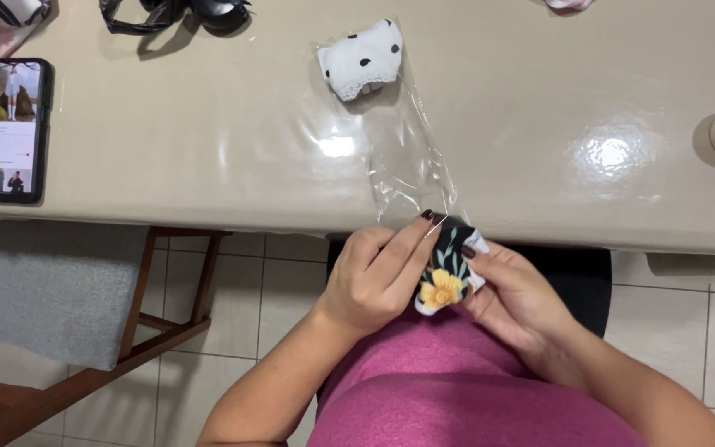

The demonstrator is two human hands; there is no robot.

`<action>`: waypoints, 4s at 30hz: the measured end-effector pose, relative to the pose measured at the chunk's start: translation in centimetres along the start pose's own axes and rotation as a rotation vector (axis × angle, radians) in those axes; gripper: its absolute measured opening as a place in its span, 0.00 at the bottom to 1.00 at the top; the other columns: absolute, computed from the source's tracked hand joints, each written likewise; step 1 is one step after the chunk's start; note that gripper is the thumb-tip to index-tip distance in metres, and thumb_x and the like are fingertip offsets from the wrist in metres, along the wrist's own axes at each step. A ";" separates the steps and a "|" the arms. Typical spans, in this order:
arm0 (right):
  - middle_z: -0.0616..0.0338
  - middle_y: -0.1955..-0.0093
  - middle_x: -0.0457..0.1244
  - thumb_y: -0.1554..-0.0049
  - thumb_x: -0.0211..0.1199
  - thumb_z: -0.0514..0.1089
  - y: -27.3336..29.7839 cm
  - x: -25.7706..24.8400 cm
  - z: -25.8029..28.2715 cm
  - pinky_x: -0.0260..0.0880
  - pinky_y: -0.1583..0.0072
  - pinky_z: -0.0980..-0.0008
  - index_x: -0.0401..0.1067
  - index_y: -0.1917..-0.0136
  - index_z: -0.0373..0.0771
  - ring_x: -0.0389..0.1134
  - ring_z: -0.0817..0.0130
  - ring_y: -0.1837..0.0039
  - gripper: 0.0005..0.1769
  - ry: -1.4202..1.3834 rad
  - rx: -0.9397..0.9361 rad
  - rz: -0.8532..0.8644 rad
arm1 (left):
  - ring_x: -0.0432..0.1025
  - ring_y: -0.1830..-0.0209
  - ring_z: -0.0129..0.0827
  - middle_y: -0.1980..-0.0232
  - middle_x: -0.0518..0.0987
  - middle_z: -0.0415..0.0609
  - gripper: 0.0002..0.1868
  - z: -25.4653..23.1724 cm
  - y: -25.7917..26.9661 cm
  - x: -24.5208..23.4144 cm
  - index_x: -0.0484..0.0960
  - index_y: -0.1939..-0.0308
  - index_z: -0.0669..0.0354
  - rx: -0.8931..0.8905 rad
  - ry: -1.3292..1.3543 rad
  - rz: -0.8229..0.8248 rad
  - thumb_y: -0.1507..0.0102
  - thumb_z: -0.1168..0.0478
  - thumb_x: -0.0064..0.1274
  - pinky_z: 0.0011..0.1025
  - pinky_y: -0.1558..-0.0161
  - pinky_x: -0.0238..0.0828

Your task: The person folds small pieces of clothing and places them into clear plastic bags. The person handles a white polka-dotted item and a black floral item, folding each and inserting them into separate bags on a table with other supplies.

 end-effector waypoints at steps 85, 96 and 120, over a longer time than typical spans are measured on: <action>0.39 0.25 0.35 0.40 0.66 0.37 3.1 3.2 4.6 0.31 0.26 0.56 0.32 0.28 0.25 0.31 0.50 0.23 0.46 -0.236 0.092 0.654 | 0.65 0.63 0.33 0.42 0.68 0.47 0.13 -4.9 1.3 4.0 0.77 0.47 0.63 -0.041 0.357 0.412 0.35 0.71 0.45 0.27 0.64 0.72; 0.39 0.28 0.44 0.45 0.71 0.40 3.0 3.5 4.2 0.36 0.28 0.57 0.39 0.29 0.23 0.36 0.47 0.24 0.48 -0.066 -0.012 0.559 | 0.69 0.57 0.52 0.44 0.67 0.57 0.12 -4.4 1.8 4.5 0.71 0.49 0.76 -0.150 0.702 0.444 0.36 0.75 0.46 0.45 0.54 0.72; 0.46 0.24 0.35 0.52 0.61 0.70 2.1 5.4 3.4 0.33 0.27 0.53 0.37 0.27 0.33 0.33 0.46 0.23 0.58 0.228 -0.165 0.478 | 0.70 0.39 0.42 0.37 0.69 0.44 0.15 -2.5 2.9 3.5 0.67 0.41 0.51 -0.429 1.254 0.750 0.32 0.60 0.39 0.37 0.35 0.63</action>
Point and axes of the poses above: each hand's wrist, its own y-axis away from the middle knuckle, its own x-axis out of the palm, z = x × y, the point moved 6 cm from there along -y, towards the middle knuckle
